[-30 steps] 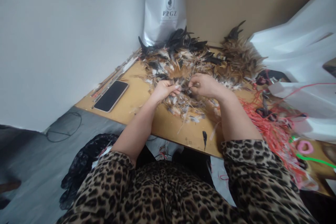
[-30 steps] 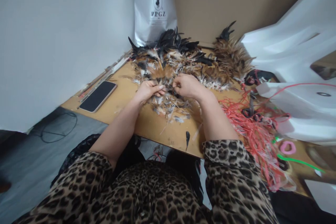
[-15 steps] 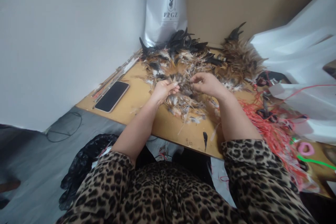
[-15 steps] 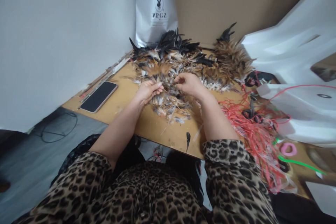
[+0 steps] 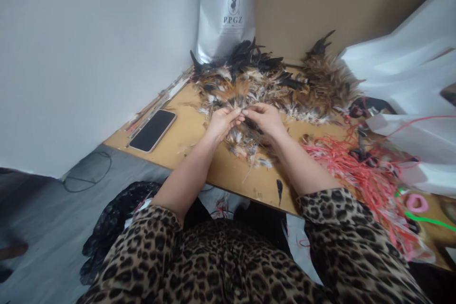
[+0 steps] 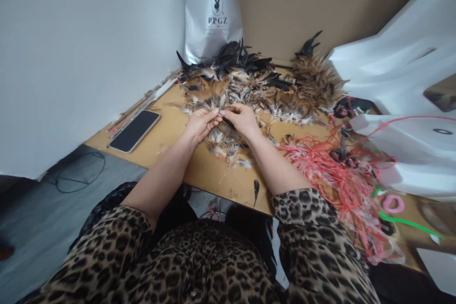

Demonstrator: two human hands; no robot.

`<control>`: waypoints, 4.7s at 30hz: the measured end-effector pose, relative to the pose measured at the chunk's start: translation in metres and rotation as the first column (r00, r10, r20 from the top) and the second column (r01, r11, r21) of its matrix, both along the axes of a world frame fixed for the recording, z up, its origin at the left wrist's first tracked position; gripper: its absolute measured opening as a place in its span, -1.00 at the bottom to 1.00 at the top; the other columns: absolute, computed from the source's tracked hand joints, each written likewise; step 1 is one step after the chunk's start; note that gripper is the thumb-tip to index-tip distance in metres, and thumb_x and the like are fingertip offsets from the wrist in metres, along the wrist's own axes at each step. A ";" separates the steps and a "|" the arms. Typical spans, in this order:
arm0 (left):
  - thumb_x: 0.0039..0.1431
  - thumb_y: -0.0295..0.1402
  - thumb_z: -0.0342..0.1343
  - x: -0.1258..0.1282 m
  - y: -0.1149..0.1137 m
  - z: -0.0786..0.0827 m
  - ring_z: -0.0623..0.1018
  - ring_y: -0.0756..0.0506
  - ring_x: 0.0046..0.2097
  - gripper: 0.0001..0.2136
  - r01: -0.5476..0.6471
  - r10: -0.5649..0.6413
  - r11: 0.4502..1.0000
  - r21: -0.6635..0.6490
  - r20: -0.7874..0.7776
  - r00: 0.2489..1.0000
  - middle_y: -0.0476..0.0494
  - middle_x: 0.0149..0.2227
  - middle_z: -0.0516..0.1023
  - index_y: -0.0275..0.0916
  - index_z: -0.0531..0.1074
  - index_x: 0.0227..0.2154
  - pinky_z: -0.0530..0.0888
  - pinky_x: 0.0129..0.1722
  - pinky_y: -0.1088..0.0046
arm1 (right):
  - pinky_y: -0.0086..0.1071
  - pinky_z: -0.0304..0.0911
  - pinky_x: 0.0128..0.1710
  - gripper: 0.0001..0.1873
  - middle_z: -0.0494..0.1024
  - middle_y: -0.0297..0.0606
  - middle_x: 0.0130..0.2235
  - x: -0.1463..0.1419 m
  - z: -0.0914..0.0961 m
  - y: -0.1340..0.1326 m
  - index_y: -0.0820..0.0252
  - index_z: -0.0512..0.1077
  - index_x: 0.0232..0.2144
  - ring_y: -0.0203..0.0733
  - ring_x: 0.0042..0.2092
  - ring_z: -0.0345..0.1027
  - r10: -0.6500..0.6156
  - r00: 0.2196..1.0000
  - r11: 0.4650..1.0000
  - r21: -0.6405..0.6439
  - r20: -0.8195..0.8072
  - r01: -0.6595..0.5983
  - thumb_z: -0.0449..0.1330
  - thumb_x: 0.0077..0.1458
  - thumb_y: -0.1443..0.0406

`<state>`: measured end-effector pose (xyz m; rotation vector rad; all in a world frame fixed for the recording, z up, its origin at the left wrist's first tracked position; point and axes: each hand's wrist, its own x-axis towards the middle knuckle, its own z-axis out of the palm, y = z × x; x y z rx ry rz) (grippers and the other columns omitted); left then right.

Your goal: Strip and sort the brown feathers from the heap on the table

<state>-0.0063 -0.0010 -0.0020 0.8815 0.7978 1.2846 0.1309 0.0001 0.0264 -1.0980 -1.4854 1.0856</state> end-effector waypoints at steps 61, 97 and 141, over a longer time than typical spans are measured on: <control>-0.02 -0.43 0.18 0.000 -0.003 -0.004 0.50 0.11 -0.49 -0.88 0.146 -0.147 0.986 -0.081 -0.008 0.989 -0.21 -0.40 0.56 -0.43 0.43 -0.48 0.35 -0.55 0.69 | -0.51 0.05 -0.59 -0.69 0.32 -0.45 -0.65 0.007 -0.010 0.009 0.23 0.35 -0.60 -0.45 -0.61 0.11 -0.009 0.971 0.984 -0.177 -0.238 -0.034 0.36 -0.36 0.17; -0.03 -0.39 0.18 -0.002 0.001 -0.002 0.46 0.14 -0.53 -0.87 -0.048 0.046 0.997 -0.062 -0.034 0.998 -0.11 -0.47 0.54 -0.39 0.41 -0.48 0.31 -0.56 0.68 | -0.51 0.03 -0.60 -0.77 0.35 -0.41 -0.66 0.049 0.001 0.022 0.26 0.41 -0.54 -0.44 -0.62 0.11 0.143 0.939 0.984 -0.149 0.312 -0.100 0.26 -0.26 0.20; 0.02 -0.55 0.10 -0.002 0.006 0.001 0.50 0.11 -0.46 -0.92 -0.259 0.271 0.962 -0.089 0.180 0.946 -0.12 -0.50 0.53 -0.42 0.40 -0.55 0.39 -0.44 0.68 | -0.58 0.04 -0.67 -0.71 0.35 -0.50 -0.58 0.024 0.009 0.015 0.18 0.27 -0.54 -0.48 -0.59 0.19 -0.164 0.815 0.972 -0.234 -0.556 0.036 0.31 -0.32 0.25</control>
